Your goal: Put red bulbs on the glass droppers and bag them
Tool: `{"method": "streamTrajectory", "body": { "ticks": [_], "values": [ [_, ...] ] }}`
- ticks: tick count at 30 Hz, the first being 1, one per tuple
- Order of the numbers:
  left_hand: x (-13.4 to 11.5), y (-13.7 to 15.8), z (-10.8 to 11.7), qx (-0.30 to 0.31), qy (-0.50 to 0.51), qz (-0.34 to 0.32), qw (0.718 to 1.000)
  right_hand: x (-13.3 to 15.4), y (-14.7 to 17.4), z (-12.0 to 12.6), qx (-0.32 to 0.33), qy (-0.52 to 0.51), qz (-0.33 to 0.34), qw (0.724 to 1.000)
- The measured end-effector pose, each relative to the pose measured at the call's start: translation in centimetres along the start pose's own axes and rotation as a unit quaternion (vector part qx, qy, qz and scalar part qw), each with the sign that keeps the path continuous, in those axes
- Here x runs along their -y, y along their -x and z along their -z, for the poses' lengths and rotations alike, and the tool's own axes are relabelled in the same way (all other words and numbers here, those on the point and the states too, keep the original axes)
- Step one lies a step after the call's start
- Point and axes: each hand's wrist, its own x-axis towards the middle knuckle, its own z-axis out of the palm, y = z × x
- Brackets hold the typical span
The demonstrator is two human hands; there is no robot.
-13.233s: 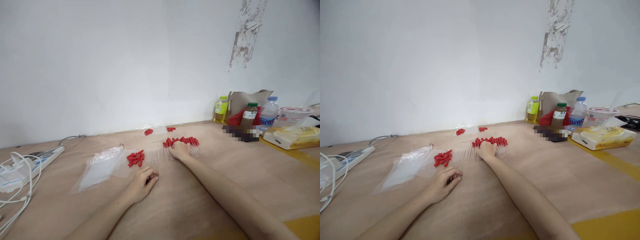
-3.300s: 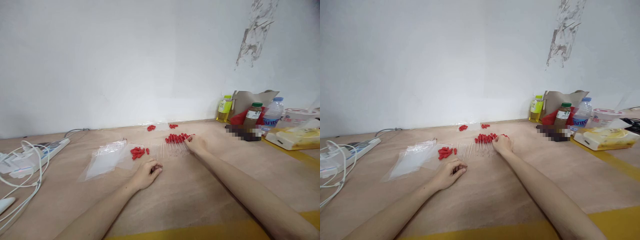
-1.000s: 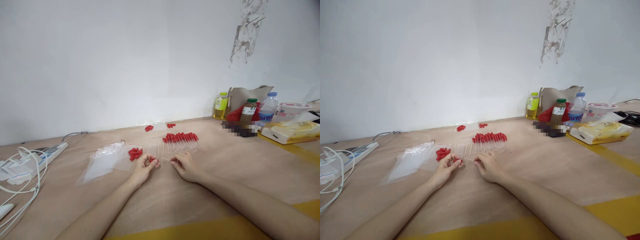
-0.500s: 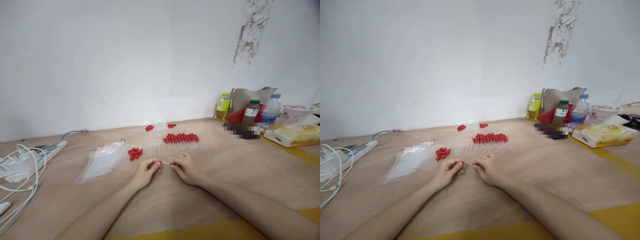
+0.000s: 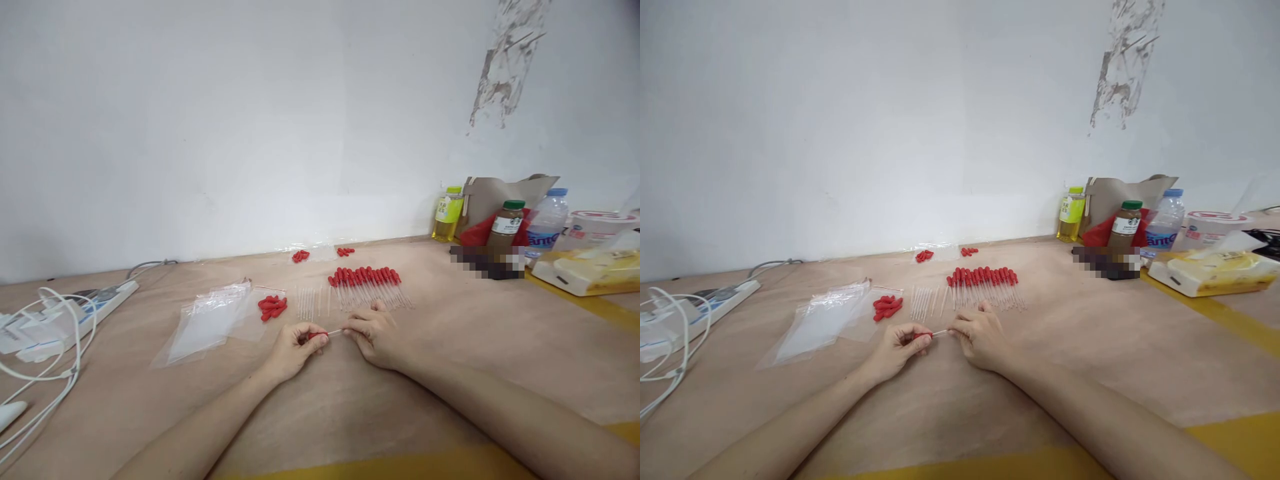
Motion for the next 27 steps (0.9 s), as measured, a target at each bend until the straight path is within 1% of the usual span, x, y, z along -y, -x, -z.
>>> {"method": "streamTrajectory", "body": {
  "ticks": [5, 7, 13, 16, 19, 21, 22, 23, 24, 25, 27],
  "values": [
    [-0.3, 0.3, -0.1, -0.017, -0.052, -0.012, 0.998, 0.9, 0.0, -0.1, -0.006, -0.014, -0.006, 1.000],
    [-0.4, 0.4, -0.1, -0.022, -0.067, -0.022, 0.997, 1.3, 0.1, -0.1, 0.004, -0.018, -0.016, 1.000],
    [0.0, 0.6, -0.3, -0.001, -0.093, -0.035, 0.995, 1.7, 0.0, 0.2, 0.075, -0.041, -0.031, 0.996],
    [-0.1, 0.4, -0.2, -0.008, -0.109, -0.050, 0.993, 1.5, -0.3, 0.4, 0.106, -0.056, -0.022, 0.992],
    [-0.7, 0.3, 0.3, -0.033, -0.142, -0.087, 0.986, 1.4, -0.4, 0.9, 0.097, -0.035, 0.002, 0.995],
    [-0.9, 0.4, 0.8, -0.046, -0.179, -0.118, 0.976, 1.4, -0.3, 1.4, 0.084, -0.001, 0.016, 0.996],
    [-0.9, 0.4, 1.1, -0.057, -0.201, -0.126, 0.970, 1.3, -0.2, 1.6, 0.081, 0.011, 0.012, 0.997],
    [-0.8, 0.5, 1.3, -0.070, -0.223, -0.125, 0.964, 1.1, -0.2, 1.8, 0.079, 0.013, -0.004, 0.997],
    [-0.6, 0.5, 1.6, -0.078, -0.241, -0.113, 0.961, 0.9, -0.2, 2.0, 0.077, 0.002, -0.035, 0.996],
    [-0.3, 0.4, 1.8, -0.079, -0.256, -0.093, 0.959, 0.6, -0.4, 2.1, 0.075, -0.019, -0.079, 0.994],
    [0.2, 0.3, 2.0, -0.057, -0.273, -0.055, 0.959, -0.2, -1.3, 2.1, 0.071, -0.074, -0.177, 0.979]
  ]
}}
